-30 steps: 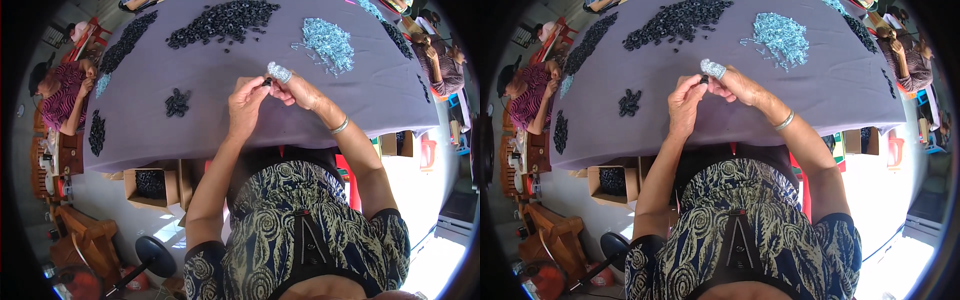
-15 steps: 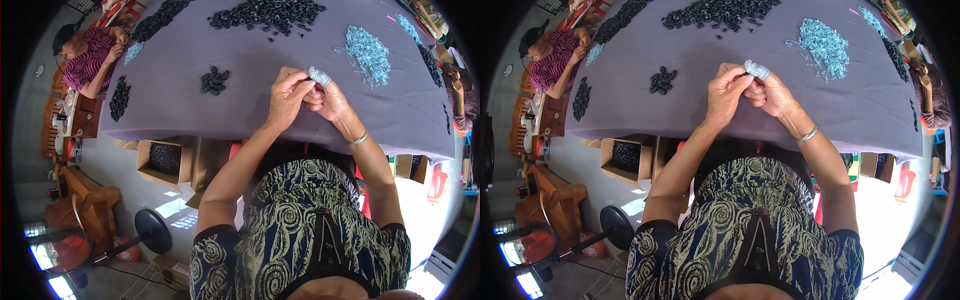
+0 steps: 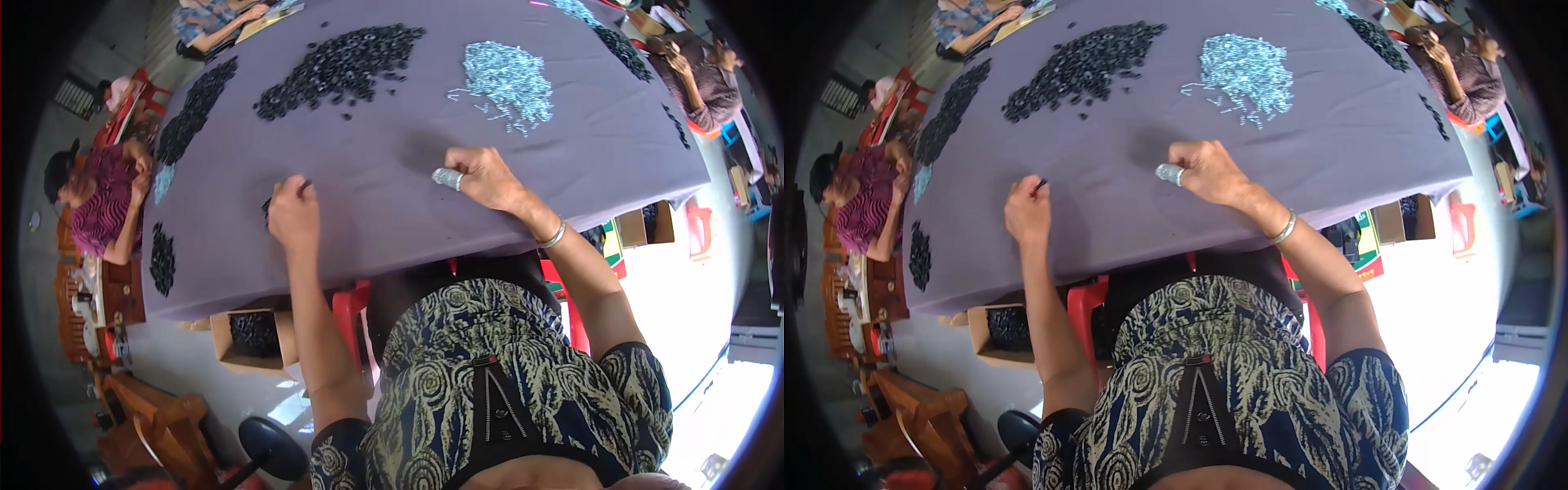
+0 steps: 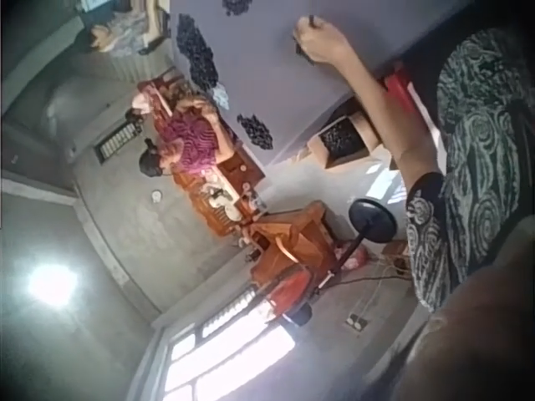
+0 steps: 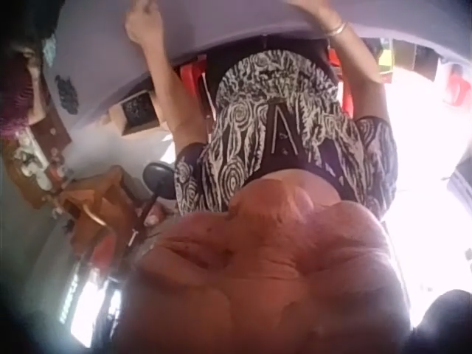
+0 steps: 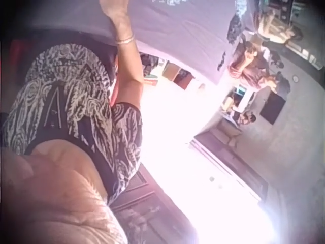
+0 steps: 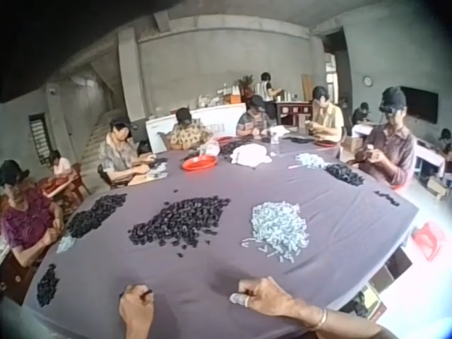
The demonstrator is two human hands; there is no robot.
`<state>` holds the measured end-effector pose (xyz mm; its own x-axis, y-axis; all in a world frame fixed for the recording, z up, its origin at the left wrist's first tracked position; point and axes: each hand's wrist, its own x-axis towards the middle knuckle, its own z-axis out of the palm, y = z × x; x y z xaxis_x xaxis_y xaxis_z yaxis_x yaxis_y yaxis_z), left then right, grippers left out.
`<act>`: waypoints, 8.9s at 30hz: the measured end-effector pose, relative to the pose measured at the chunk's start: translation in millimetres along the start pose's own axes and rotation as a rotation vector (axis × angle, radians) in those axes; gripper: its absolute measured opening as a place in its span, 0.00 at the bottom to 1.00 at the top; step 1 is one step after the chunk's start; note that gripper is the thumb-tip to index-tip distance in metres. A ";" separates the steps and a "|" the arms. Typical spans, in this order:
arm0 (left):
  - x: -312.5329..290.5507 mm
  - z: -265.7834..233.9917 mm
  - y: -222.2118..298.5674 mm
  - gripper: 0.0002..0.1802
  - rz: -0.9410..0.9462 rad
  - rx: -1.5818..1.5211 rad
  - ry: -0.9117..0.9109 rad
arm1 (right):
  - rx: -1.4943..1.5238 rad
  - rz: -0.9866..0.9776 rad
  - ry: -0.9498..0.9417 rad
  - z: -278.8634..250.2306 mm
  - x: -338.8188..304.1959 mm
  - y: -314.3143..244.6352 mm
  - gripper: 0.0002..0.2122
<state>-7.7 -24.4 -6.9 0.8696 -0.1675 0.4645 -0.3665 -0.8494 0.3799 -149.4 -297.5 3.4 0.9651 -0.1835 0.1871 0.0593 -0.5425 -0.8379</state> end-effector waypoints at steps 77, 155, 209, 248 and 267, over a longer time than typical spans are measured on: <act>11.0 57.5 106.6 0.24 0.598 -0.431 -0.039 | -0.216 -0.165 0.028 5.2 -3.4 6.7 0.10; -16.1 61.2 93.7 0.27 0.652 -0.221 -0.251 | -0.626 -0.358 -0.025 -34.5 101.4 53.4 0.06; -10.8 62.3 96.8 0.17 0.345 -0.981 -0.061 | 0.316 -0.015 -0.294 -2.2 75.8 10.0 0.05; -14.2 64.0 91.6 0.18 0.331 -0.784 -0.100 | -0.417 -0.319 -0.017 -39.0 83.3 28.8 0.12; -13.1 62.8 92.0 0.16 0.320 -0.765 -0.135 | -0.379 -0.205 -0.106 -22.4 89.8 23.4 0.09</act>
<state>-32.1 -131.8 -28.3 0.6997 -0.4421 0.5612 -0.6834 -0.1851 0.7062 -67.0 -345.0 12.1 0.9652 0.0337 0.2592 0.1733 -0.8248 -0.5382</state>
